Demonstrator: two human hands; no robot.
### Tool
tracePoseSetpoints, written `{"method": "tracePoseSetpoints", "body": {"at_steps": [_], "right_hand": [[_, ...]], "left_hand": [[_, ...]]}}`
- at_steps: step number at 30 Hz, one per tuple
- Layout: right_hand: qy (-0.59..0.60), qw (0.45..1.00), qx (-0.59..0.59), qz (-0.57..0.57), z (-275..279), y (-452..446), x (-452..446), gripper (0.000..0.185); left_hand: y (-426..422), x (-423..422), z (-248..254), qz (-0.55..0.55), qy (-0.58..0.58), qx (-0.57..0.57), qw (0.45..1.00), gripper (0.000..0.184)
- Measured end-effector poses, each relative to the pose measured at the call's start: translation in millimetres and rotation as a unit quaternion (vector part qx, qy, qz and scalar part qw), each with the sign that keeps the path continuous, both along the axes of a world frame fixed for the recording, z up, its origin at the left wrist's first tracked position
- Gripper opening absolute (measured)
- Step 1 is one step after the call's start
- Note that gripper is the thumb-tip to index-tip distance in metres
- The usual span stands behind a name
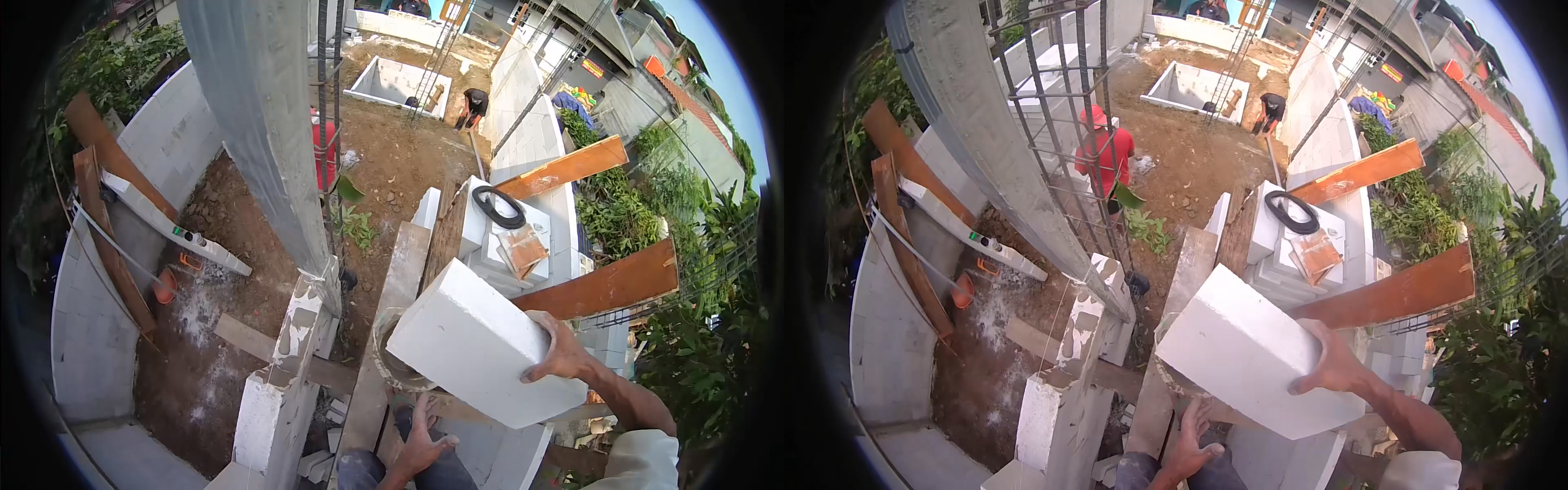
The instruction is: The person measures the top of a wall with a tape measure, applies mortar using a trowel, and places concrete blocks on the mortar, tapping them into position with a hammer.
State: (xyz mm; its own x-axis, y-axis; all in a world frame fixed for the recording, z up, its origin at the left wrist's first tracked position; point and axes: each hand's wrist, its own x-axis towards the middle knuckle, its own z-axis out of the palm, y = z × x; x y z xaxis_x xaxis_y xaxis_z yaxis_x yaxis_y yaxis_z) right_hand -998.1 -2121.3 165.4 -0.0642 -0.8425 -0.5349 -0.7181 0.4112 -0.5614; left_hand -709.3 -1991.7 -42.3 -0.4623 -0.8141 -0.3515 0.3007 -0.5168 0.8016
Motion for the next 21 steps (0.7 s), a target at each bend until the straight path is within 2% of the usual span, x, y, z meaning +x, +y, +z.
{"method": "tracePoseSetpoints", "body": {"at_steps": [1,3,4,5,7,8,10,12,14,21], "right_hand": [[-0.068,0.996,0.041,-0.025,16.9,17.5,3.9,0.128],[-0.138,0.988,0.052,-0.055,27.8,61.0,10.6,0.124],[-0.182,0.979,0.074,-0.061,31.5,78.4,15.6,0.124],[-0.188,0.977,0.073,-0.067,34.4,96.2,22.3,0.124],[-0.356,0.912,0.118,-0.169,34.9,126.8,44.1,0.12],[-0.362,0.91,0.115,-0.169,36.2,136.4,56.6,0.12],[-0.469,0.84,0.154,-0.227,36.9,151.3,79.5,0.117],[-0.479,0.835,0.16,-0.218,37.7,160.5,97.5,0.117],[-0.523,0.791,0.199,-0.247,44.5,158.1,118.8,0.117],[-0.575,0.733,0.274,-0.239,5.3,158.4,161.3,0.106]], "left_hand": [[9.9,-1.2,16.6,-0.004,-0.004,0.002,1.0,0.132],[40.6,5.9,38.5,-0.096,0.043,0.005,0.994,0.149],[60.0,16.3,59.9,-0.054,0.099,0.058,0.992,0.149],[64.6,28.8,98.3,-0.001,0.081,0.098,0.992,0.147],[69.6,54.0,147.1,0.023,0.032,0.161,0.986,0.142],[74.3,64.9,164.7,0.032,0.011,0.183,0.983,0.139],[80.4,87.2,192.2,0.049,-0.02,0.212,0.976,0.134],[88.0,102.1,213.0,0.062,-0.046,0.224,0.971,0.13],[91.7,117.8,232.1,0.08,-0.073,0.227,0.968,0.126],[80.6,159.5,286.5,0.16,-0.154,0.227,0.948,0.114]]}}
